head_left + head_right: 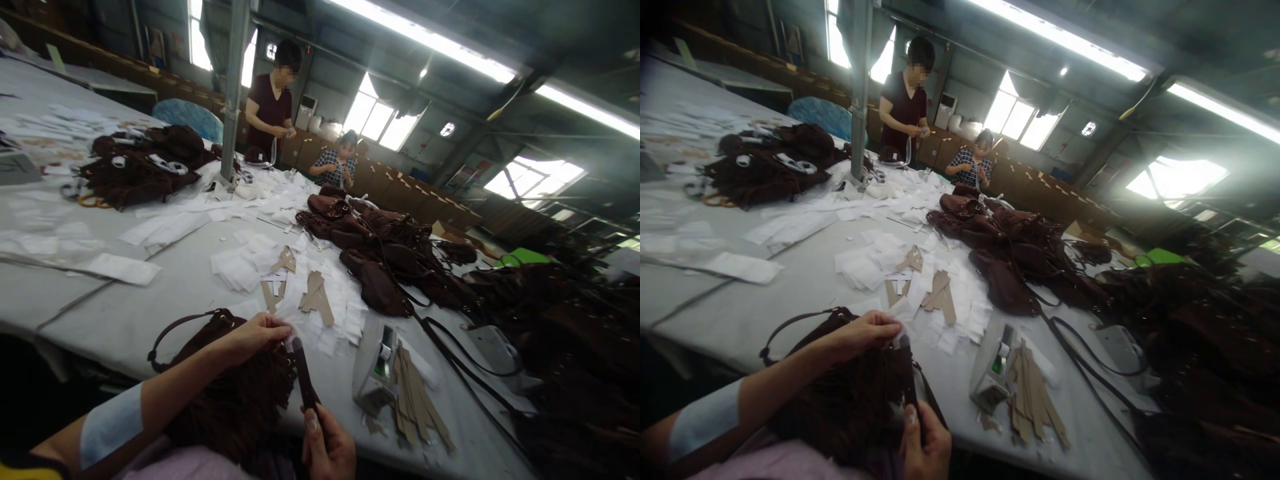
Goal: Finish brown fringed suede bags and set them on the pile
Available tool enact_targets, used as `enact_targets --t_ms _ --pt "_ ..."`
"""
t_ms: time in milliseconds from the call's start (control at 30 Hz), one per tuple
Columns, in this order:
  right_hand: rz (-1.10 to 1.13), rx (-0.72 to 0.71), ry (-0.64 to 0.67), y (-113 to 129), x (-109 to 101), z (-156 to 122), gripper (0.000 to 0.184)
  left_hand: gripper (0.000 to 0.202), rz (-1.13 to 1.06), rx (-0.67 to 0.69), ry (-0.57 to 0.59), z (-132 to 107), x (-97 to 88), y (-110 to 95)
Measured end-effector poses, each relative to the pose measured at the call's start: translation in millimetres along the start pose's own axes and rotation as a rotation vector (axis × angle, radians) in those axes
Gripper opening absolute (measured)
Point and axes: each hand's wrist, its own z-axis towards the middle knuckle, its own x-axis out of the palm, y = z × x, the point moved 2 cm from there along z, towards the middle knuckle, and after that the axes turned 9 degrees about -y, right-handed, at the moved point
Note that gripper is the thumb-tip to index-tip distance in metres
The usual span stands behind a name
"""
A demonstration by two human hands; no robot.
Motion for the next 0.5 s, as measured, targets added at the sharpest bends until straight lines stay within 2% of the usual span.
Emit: enact_targets --t_ms 167,333,433,500 --pt "-0.037 -0.004 0.032 0 -1 0 0.049 0.027 0.025 0.001 -0.002 -2 2.5 2" --pt "-0.033 0.048 0.049 -5 2 -2 0.048 0.028 -0.064 -0.048 0.019 -10 7.6 1" --pt "-0.034 0.050 0.023 -5 8 -3 0.049 0.031 0.018 -0.024 0.018 -18 16.2 3" --pt "-0.056 0.046 -0.030 -2 11 0 0.054 0.033 0.070 -0.036 0.030 -25 27.2 11"
